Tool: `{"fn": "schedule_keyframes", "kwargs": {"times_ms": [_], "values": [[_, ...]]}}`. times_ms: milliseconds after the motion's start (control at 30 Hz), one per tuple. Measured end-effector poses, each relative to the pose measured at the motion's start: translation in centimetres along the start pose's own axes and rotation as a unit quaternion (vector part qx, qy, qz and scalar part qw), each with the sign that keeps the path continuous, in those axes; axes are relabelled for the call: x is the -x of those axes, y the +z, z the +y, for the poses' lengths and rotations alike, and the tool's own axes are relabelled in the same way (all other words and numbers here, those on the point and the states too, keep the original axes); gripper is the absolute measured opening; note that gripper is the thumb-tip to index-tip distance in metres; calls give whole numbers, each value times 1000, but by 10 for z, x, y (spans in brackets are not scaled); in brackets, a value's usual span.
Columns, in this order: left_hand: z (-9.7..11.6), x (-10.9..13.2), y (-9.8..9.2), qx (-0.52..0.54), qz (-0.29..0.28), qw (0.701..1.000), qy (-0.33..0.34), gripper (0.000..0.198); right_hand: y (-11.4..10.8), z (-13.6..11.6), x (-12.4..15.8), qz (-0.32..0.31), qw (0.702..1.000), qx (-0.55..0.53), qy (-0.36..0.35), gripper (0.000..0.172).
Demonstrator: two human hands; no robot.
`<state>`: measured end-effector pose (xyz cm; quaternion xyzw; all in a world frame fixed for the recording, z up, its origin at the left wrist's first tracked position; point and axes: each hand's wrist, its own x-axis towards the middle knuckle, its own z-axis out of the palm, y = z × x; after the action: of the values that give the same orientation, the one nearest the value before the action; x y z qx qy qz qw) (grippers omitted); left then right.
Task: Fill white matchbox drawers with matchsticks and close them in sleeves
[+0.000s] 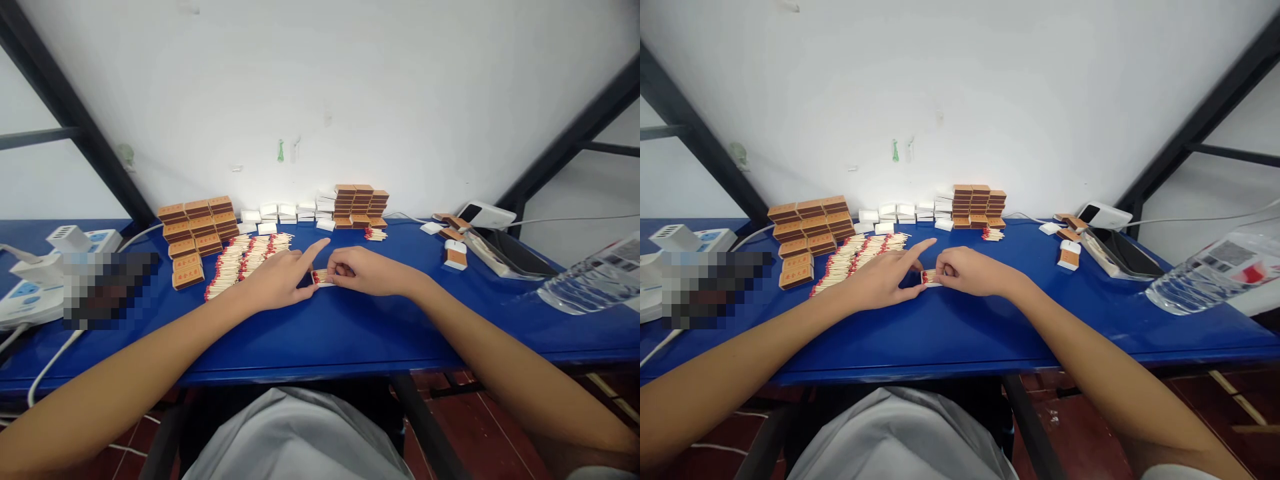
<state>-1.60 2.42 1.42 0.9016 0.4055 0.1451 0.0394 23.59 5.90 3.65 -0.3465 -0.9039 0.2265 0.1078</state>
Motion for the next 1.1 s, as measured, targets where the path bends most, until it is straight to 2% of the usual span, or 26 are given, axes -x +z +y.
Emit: {"fn": "schedule_keyframes", "kwargs": {"times_ms": [167,367,500,633,800,1100], "values": [[2,0,-1,2,-7,1000,-8,85,1,0,0,4,1000,-3,-20,30],[-1,-1,2,-4,-1,1000,-6,86,4,0,-1,11,999,-5,-31,24],[-1,-1,2,-5,6,1000,8,86,4,-3,-2,34,993,-43,-105,19],[0,-1,0,-9,1,1000,11,89,6,-3,-2,21,985,-69,-160,24],[2,-2,-2,-10,-13,1000,5,89,5,-2,-1,24,988,-40,-148,28],[-1,-1,0,-11,5,1000,18,90,4,-2,-1,20,987,-48,-154,28]]}}
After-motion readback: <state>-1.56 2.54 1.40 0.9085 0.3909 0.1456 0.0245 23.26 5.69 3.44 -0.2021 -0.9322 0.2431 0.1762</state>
